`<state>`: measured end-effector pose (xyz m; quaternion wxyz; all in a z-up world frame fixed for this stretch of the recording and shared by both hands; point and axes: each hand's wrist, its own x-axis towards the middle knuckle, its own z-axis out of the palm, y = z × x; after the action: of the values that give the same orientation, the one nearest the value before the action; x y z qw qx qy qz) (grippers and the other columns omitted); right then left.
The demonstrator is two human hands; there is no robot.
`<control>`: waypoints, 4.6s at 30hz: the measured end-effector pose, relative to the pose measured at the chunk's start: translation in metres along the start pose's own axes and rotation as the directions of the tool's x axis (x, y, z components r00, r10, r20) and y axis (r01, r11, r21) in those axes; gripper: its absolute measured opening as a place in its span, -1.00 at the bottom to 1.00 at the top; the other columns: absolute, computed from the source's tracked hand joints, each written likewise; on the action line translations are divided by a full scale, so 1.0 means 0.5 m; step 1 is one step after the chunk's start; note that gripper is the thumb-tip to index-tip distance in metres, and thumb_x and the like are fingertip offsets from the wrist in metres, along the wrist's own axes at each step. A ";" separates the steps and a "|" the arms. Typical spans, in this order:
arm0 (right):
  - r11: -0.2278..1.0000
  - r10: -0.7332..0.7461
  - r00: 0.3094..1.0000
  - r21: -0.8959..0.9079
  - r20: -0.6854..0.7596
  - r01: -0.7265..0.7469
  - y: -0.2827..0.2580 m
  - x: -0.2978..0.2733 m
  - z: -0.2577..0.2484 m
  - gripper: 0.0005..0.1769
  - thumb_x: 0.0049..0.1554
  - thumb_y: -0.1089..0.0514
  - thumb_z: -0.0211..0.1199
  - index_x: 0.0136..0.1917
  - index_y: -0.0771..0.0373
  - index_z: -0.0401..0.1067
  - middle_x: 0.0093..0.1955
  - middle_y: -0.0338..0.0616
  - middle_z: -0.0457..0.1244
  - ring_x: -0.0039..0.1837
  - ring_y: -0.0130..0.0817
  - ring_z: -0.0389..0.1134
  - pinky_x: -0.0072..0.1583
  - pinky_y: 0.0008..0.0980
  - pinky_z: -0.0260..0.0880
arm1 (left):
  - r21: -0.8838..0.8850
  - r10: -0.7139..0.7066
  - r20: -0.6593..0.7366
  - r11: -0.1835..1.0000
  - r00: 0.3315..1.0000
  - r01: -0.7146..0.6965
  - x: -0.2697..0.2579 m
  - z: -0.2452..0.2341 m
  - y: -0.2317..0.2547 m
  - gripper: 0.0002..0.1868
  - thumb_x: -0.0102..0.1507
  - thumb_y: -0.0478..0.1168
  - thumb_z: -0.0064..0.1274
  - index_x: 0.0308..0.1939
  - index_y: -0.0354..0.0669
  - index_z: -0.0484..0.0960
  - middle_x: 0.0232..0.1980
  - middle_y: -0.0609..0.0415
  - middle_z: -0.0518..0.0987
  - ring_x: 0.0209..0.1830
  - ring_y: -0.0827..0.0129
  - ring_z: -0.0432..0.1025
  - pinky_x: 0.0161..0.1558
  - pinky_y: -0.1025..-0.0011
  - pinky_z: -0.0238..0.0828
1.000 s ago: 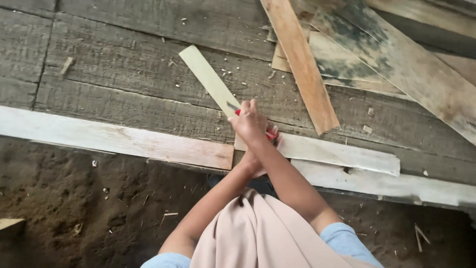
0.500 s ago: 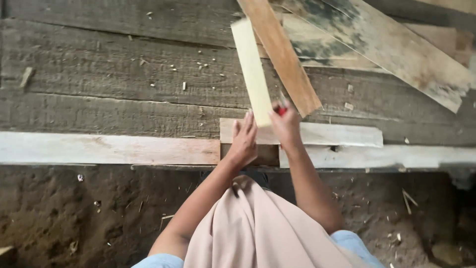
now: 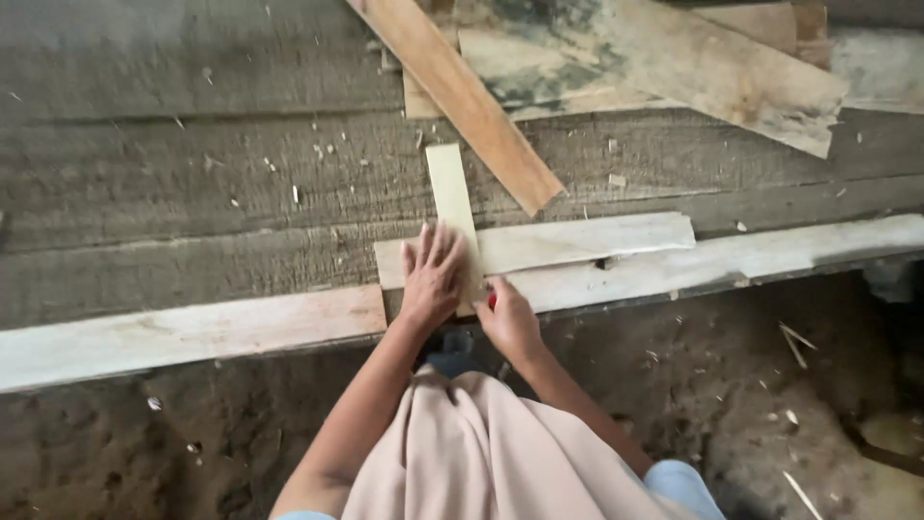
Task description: Cutting thin wood strips with a utility knife and arranging them on a wooden surface
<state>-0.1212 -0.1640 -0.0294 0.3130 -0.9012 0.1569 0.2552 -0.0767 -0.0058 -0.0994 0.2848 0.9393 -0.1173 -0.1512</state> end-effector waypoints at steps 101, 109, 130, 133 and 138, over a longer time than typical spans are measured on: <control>0.937 -0.016 0.978 0.343 0.209 -0.058 0.043 0.069 -0.088 -0.59 0.13 0.00 0.19 0.21 0.17 0.37 -0.28 -0.01 0.43 -0.16 -0.16 0.52 -0.01 -0.21 0.52 | 0.109 -0.113 0.368 0.991 0.923 0.078 0.037 -0.051 0.043 -0.18 0.27 0.15 0.01 0.58 0.61 0.03 0.72 0.17 -0.48 0.64 -0.21 -0.71 0.44 -0.40 -0.74; 0.466 0.119 0.963 0.843 0.241 -0.268 0.092 0.118 -0.126 -0.44 0.25 0.04 0.11 0.44 0.22 0.08 -0.12 0.09 0.24 -0.21 -0.17 0.44 -0.08 -0.11 0.64 | 0.128 -0.121 0.368 0.989 0.922 0.078 0.035 -0.048 0.044 -0.18 0.26 0.17 -0.04 0.58 0.64 -0.01 0.72 0.19 -0.49 0.64 -0.19 -0.72 0.46 -0.39 -0.73; 0.977 -0.102 0.987 -0.174 0.127 0.124 0.018 0.161 -0.025 -0.57 0.35 -0.04 -0.11 0.29 0.32 0.06 -0.12 0.32 0.38 -0.04 0.24 0.49 -0.01 0.14 0.51 | 0.109 -0.150 0.430 0.988 0.890 0.114 0.039 -0.094 0.078 -0.22 0.31 0.12 -0.11 0.60 0.60 -0.02 0.72 0.17 -0.54 0.63 -0.20 -0.75 0.47 -0.36 -0.74; 0.960 -0.063 0.987 -0.260 0.145 0.100 -0.010 0.151 -0.037 -0.57 0.35 -0.05 -0.16 0.29 0.32 0.02 -0.09 0.33 0.38 0.04 0.27 0.48 0.09 0.15 0.48 | 0.139 -0.163 0.436 0.984 0.885 0.113 0.044 -0.093 0.079 -0.21 0.30 0.12 -0.14 0.60 0.60 -0.04 0.72 0.16 -0.54 0.64 -0.19 -0.74 0.48 -0.36 -0.72; 0.902 -0.032 0.986 -0.420 0.165 0.099 -0.024 0.161 -0.033 -0.59 0.33 0.06 -0.30 0.33 0.35 -0.03 -0.06 0.23 0.40 0.08 0.22 0.48 0.16 0.21 0.43 | 0.206 -0.201 0.457 0.972 0.867 0.117 0.052 -0.074 0.077 -0.19 0.30 0.06 -0.20 0.62 0.59 -0.11 0.71 0.12 -0.56 0.62 -0.21 -0.76 0.45 -0.37 -0.75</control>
<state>-0.0439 -0.1756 -0.0573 0.1277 -0.9301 0.0420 0.3417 -0.0449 -0.0265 -0.0540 0.1520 0.9010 -0.1181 -0.3888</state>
